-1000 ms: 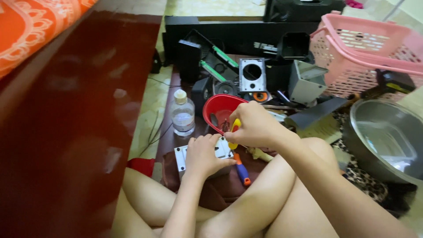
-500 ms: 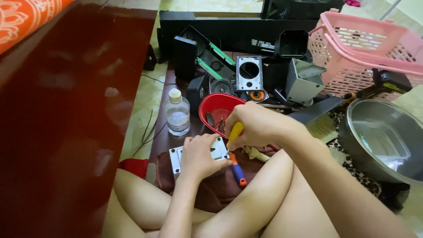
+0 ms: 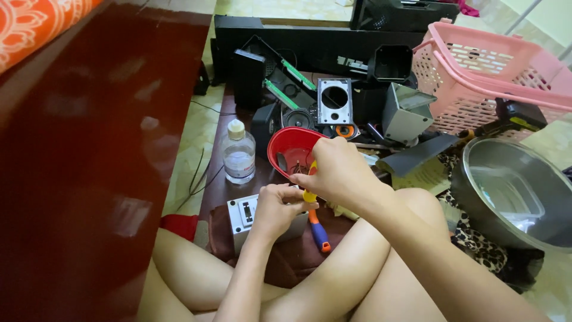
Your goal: Assembling internal components into a plastic control box using a manual screwdriver.
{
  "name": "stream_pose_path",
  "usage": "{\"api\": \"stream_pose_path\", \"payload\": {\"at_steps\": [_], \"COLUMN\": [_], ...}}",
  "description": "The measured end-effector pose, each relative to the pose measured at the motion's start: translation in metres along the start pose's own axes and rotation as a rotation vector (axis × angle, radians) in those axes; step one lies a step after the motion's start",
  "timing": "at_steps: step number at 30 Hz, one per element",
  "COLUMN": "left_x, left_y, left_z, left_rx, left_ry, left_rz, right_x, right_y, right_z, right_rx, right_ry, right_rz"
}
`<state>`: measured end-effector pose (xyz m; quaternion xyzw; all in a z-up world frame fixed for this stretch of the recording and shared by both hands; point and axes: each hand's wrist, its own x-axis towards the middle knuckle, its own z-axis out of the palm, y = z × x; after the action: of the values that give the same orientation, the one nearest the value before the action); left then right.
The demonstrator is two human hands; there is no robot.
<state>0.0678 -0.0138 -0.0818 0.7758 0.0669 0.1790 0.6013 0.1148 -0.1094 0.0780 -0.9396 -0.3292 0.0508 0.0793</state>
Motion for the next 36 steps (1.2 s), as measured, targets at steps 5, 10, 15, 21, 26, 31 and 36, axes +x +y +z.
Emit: {"api": "stream_pose_path", "payload": {"at_steps": [5, 10, 15, 21, 26, 31, 36], "left_x": [0.002, -0.001, -0.005, -0.007, -0.009, -0.009, -0.007], "left_y": [0.000, 0.001, 0.009, 0.005, 0.011, 0.003, 0.004], "left_z": [0.001, 0.006, 0.006, 0.006, 0.009, 0.006, 0.011], "left_rx": [-0.033, -0.067, 0.073, 0.119, 0.085, 0.012, 0.124], "left_ry": [0.009, 0.044, 0.106, 0.139, 0.124, 0.111, 0.156], "left_rz": [-0.048, -0.076, -0.051, -0.015, 0.025, 0.028, -0.040], "right_x": [0.003, -0.001, -0.002, 0.001, 0.002, -0.017, 0.004], "right_y": [0.004, -0.003, -0.002, 0.012, 0.012, -0.010, -0.019], "right_z": [-0.003, -0.023, -0.032, -0.023, -0.012, 0.043, 0.066], "right_rx": [-0.008, 0.034, 0.016, 0.016, -0.253, 0.655, 0.997], "right_ry": [-0.110, -0.297, -0.401, -0.346, -0.172, 0.457, 0.855], "right_rz": [-0.091, -0.241, -0.450, -0.667, -0.534, -0.095, 0.379]}}
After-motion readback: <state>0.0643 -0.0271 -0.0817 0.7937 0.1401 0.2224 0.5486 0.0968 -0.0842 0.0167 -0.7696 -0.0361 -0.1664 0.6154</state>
